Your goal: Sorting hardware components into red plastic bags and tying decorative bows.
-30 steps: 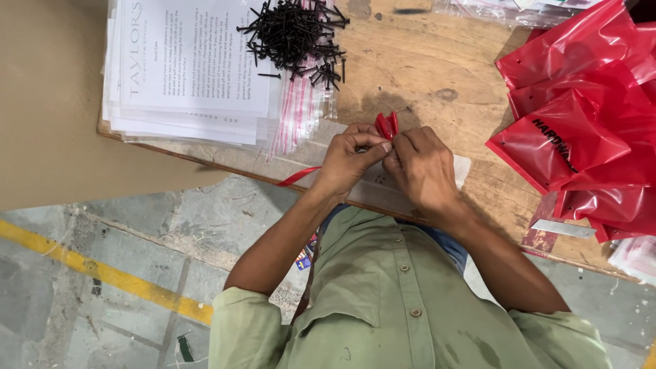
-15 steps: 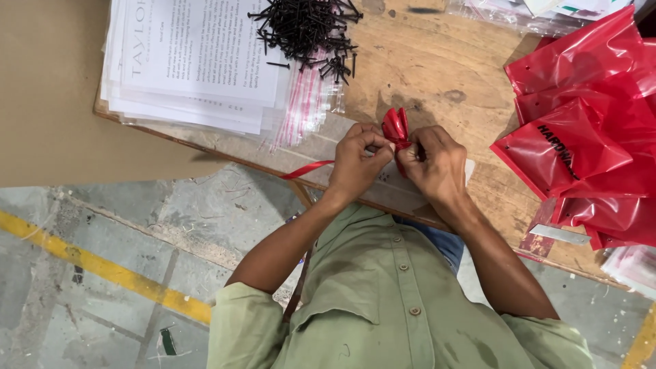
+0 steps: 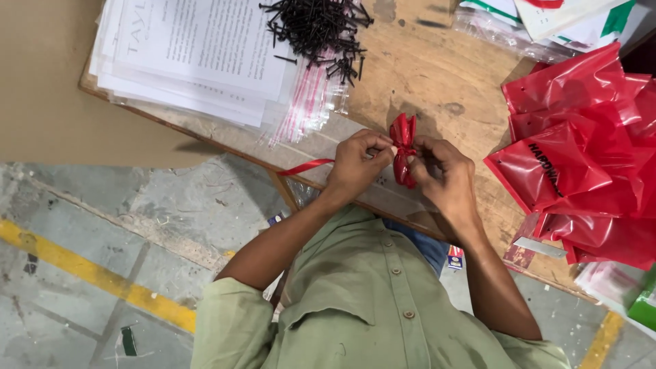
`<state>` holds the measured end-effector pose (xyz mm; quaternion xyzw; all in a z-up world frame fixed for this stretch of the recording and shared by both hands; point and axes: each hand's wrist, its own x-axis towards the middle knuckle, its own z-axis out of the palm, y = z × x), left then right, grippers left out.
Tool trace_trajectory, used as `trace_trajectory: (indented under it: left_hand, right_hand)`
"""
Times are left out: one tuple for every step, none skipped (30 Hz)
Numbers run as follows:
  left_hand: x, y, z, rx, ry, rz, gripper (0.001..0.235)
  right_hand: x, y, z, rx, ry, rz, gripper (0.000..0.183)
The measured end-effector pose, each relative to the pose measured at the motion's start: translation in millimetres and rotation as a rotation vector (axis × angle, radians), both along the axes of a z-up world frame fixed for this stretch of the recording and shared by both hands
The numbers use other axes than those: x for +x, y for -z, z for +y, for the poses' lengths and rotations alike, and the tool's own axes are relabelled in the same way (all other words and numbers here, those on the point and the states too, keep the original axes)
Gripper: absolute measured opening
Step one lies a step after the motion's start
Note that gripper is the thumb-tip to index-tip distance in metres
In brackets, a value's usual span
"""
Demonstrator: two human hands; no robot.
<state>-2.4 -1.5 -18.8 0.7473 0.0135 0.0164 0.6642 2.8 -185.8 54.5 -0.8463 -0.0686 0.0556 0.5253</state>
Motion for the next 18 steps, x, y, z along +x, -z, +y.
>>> trace_trajectory:
  left_hand:
    - [0.1,-2.3,0.1,0.022,0.001,-0.011,0.01]
    - [0.4,-4.8,-0.4,0.044,0.003,-0.022,0.009]
    - [0.3,-2.8,-0.9,0.042,0.005,-0.021,0.009]
    - [0.0,-1.1,-1.5,0.031,0.0,-0.025,0.01]
    - [0.4,0.2,-1.1,0.022,-0.007,-0.031,0.01]
    - [-0.1,-0.4,-1.6,0.022,-0.008,-0.033,0.01]
    - [-0.4,-1.1,-1.6,0.005,-0.005,-0.014,0.01]
    - [-0.7,-1.7,-1.4,-0.012,-0.003,0.005,0.011]
    - [-1.3,-1.1,-1.7,-0.012,-0.006,0.005,0.011]
    - [-1.6,-0.3,-2.3,-0.013,-0.006,-0.001,0.011]
    - [-2.3,0.9,-3.7,-0.015,-0.003,-0.005,0.011]
    - [-4.0,-1.7,-4.8,-0.017,-0.003,-0.004,0.011]
    - [-5.0,-4.5,-5.9,0.01,-0.014,-0.023,0.011]
    - [-5.9,-7.7,-7.2,0.036,-0.026,-0.042,0.011]
    - [-6.9,-9.4,-8.1,0.036,-0.021,-0.047,0.011]
    - [-8.0,-11.6,-9.1,0.045,-0.03,-0.043,0.011]
    - [-7.9,-14.0,-10.6,0.052,-0.037,-0.042,0.01]
    - [-7.2,-11.0,-11.1,0.052,-0.029,-0.05,0.01]
  right_hand:
    - [-1.6,-7.4,2.5,-0.043,-0.045,-0.099,0.023]
    - [-3.2,-15.0,4.5,-0.085,-0.09,-0.198,0.025]
    - [-2.2,-12.0,3.5,-0.087,-0.088,-0.197,0.025]
    - [-1.3,-9.4,2.5,-0.115,-0.088,-0.194,0.022]
    - [0.5,-6.8,2.4,-0.14,-0.09,-0.194,0.019]
    - [0.9,-2.8,2.1,-0.14,-0.09,-0.196,0.019]
    - [1.9,1.2,2.3,-0.118,-0.082,-0.193,0.015]
    - [3.0,5.3,2.6,-0.097,-0.073,-0.19,0.012]
    - [3.6,12.0,3.6,-0.097,-0.075,-0.19,0.012]
    - [4.4,19.0,4.4,-0.097,-0.05,-0.219,0.011]
    - [4.4,26.1,4.3,-0.098,-0.023,-0.247,0.01]
    - [5.9,31.7,5.2,-0.099,-0.023,-0.245,0.01]
    - [7.9,37.3,6.1,-0.109,0.017,-0.246,0.011]
    - [9.9,42.3,6.8,-0.119,0.057,-0.248,0.012]
    - [11.0,43.6,8.0,-0.119,0.062,-0.253,0.012]
    - [12.1,44.3,8.9,-0.108,0.082,-0.262,0.015]
    - [13.9,44.8,9.2,-0.097,0.104,-0.273,0.017]
    - [14.2,42.7,7.6,-0.097,0.112,-0.281,0.017]
